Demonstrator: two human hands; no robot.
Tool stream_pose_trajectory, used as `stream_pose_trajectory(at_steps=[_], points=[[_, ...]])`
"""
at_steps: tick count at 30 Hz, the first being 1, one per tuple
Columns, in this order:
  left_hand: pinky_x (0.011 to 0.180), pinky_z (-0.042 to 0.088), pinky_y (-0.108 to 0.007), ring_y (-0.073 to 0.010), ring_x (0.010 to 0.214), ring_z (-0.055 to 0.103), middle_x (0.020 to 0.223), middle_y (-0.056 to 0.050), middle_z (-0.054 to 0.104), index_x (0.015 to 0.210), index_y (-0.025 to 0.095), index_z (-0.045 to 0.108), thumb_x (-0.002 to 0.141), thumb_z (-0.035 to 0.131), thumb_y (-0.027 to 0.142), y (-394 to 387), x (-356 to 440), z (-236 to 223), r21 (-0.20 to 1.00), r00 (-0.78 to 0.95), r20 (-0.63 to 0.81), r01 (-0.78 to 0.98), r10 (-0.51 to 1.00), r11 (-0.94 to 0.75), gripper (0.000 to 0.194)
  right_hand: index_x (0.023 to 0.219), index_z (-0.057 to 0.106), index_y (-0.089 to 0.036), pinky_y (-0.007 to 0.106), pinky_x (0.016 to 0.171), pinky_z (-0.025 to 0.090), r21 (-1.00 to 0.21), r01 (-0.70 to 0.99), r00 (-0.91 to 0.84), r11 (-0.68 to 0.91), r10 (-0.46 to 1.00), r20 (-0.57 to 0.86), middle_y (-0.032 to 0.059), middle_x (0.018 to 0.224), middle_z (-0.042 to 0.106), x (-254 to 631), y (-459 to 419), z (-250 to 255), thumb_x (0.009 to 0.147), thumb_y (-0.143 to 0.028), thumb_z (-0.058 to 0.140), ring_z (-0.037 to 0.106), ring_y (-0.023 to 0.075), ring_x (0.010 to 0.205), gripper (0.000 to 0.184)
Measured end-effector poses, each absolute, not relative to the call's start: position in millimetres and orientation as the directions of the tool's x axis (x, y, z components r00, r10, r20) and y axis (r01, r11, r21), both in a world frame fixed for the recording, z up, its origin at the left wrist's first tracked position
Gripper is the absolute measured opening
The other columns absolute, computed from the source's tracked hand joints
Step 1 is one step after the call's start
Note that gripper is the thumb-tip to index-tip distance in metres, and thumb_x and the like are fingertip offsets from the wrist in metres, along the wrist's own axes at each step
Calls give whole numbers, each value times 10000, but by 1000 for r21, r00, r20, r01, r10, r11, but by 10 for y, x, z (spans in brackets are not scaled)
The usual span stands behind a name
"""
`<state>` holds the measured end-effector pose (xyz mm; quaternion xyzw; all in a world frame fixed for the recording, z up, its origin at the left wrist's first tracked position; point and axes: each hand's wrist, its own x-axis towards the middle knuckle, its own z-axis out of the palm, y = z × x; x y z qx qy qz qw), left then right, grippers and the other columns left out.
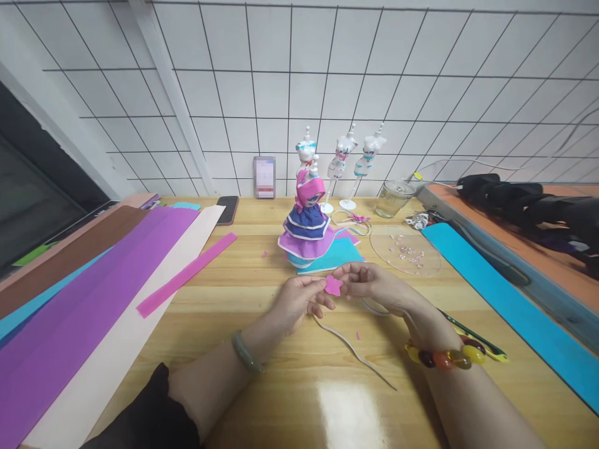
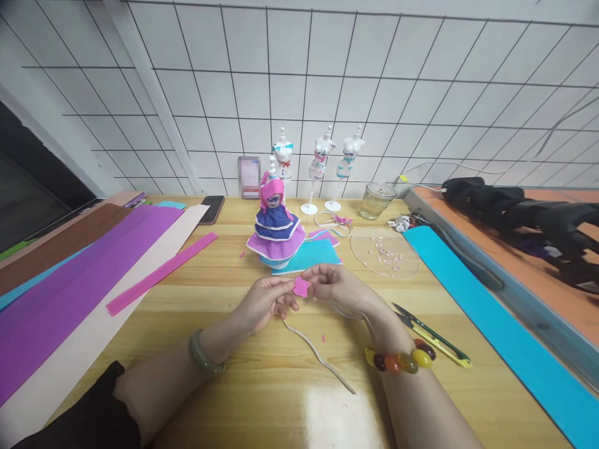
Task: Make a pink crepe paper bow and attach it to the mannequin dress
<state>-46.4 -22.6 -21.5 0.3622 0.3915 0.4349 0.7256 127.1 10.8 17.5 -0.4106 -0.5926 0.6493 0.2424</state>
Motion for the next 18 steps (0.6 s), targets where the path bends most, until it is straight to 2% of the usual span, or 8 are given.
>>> stream_pose_trajectory(at_steps=[3, 7, 10, 13, 18], points=[[376, 380, -166, -119, 539, 597, 637, -46, 610, 796, 106, 611, 690, 654, 367, -226, -470, -221, 863, 313, -254, -354, 915, 361, 285, 843, 565, -167, 239, 610, 417, -964, 192, -540, -187, 800, -262, -7, 704, 608, 1270, 100, 217, 621, -228, 687, 549, 101, 616, 261], [367, 378, -167, -110, 540, 604, 746, -63, 635, 800, 113, 615, 690, 660, 340, -222, -479, -235, 857, 300, -245, -378, 922, 351, 256, 848, 575, -166, 240, 605, 418, -966, 205, -507, -155, 828, -240, -6, 693, 607, 1312, 118, 220, 631, -245, 680, 552, 104, 619, 253], [361, 379, -165, -114, 535, 608, 726, -52, 621, 766, 116, 602, 690, 659, 319, -220, -478, -236, 851, 269, -254, -393, 929, 347, 224, 892, 580, -167, 233, 605, 415, -964, 229, -463, -138, 856, -232, -5, 691, 613, 1404, 166, 168, 650, -241, 668, 561, 109, 635, 268], [351, 374, -160, -111, 524, 606, 719, -46, 611, 738, 114, 590, 687, 657, 309, -224, -467, -212, 855, 239, -283, -376, 929, 357, 213, 931, 576, -170, 237, 598, 431, -952, 272, -354, -140, 906, -234, -2, 689, 620, 1513, 244, 95, 650, -244, 663, 568, 115, 617, 303], [341, 373, -158, -101, 500, 595, 765, -65, 628, 739, 108, 596, 676, 660, 292, -239, -450, -180, 869, 234, -307, -326, 922, 372, 204, 857, 598, -161, 269, 569, 456, -901, 428, -106, -68, 987, -125, 34, 699, 659, 1619, 387, -33, 654, -270, 621, 570, 137, 560, 232]])
